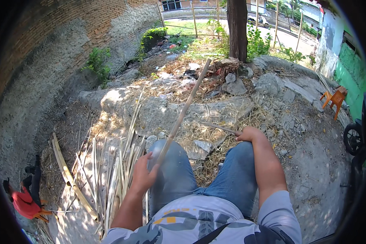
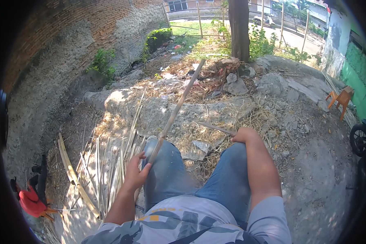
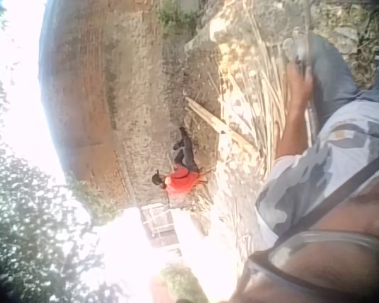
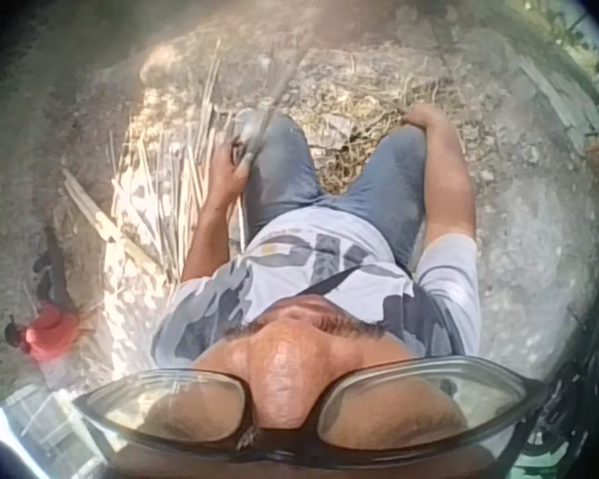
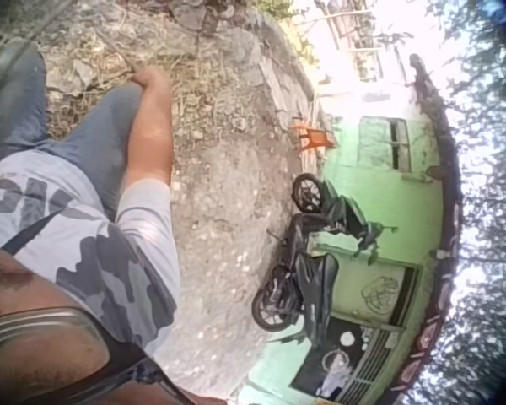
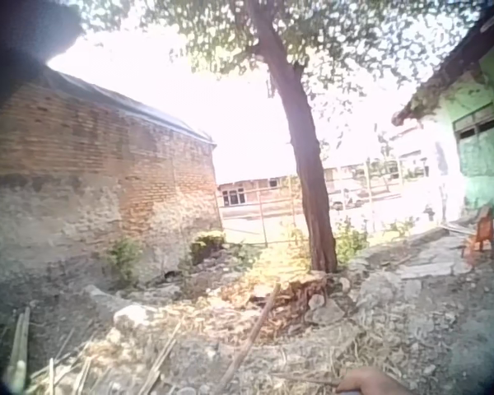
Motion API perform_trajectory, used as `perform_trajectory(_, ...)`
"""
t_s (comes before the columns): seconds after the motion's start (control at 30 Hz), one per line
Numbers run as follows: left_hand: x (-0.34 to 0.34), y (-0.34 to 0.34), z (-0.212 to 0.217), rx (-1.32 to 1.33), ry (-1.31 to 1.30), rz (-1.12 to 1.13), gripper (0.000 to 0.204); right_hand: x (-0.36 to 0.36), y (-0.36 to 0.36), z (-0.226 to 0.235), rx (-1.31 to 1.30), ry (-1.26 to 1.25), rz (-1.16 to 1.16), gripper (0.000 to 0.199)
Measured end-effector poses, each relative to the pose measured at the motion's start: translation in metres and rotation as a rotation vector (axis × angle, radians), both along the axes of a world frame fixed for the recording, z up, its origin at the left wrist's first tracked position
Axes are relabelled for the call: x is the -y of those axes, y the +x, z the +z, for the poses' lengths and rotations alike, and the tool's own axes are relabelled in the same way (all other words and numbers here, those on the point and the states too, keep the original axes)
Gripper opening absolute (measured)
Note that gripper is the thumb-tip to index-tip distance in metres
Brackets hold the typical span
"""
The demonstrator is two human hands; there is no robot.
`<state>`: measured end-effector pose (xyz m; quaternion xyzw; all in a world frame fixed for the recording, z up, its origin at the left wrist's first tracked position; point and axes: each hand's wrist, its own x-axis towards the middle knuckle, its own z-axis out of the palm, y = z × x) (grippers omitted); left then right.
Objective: The person shaves bamboo strips using a machete while holding the strips by hand.
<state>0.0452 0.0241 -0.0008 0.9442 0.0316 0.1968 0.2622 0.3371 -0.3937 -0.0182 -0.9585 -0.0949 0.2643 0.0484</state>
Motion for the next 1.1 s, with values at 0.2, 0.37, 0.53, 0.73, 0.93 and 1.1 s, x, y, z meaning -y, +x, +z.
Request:
perform_trajectory(0.2, -0.019, -0.077, 0.000, -0.524, -0.165, 0.230, 0.061, -0.007, -0.004, 0.005, 0.004, 0.035, 0.022, 0.068)
perform_trajectory(0.37, -0.041, -0.122, -0.038, -0.543, -0.238, 0.331, 0.037, 0.007, 0.008, -0.017, 0.046, 0.091, -0.008, 0.068)
perform_trajectory(0.53, -0.031, -0.108, -0.042, -0.351, -0.332, 0.357, 0.037, 0.007, 0.005, -0.007, 0.157, 0.202, -0.177, 0.062)
perform_trajectory(0.73, -0.023, -0.040, -0.025, -0.209, -0.486, 0.212, 0.039, -0.006, -0.015, 0.037, 0.558, 0.611, -0.343, 0.046)
perform_trajectory(0.93, -0.014, 0.025, -0.006, -0.057, -0.562, 0.129, 0.044, -0.047, -0.020, 0.087, 0.693, 0.769, -0.320, 0.038)
perform_trajectory(1.1, -0.004, 0.039, -0.019, -0.130, -0.560, 0.102, 0.046, -0.086, -0.024, 0.062, 0.695, 0.864, -0.220, 0.033)
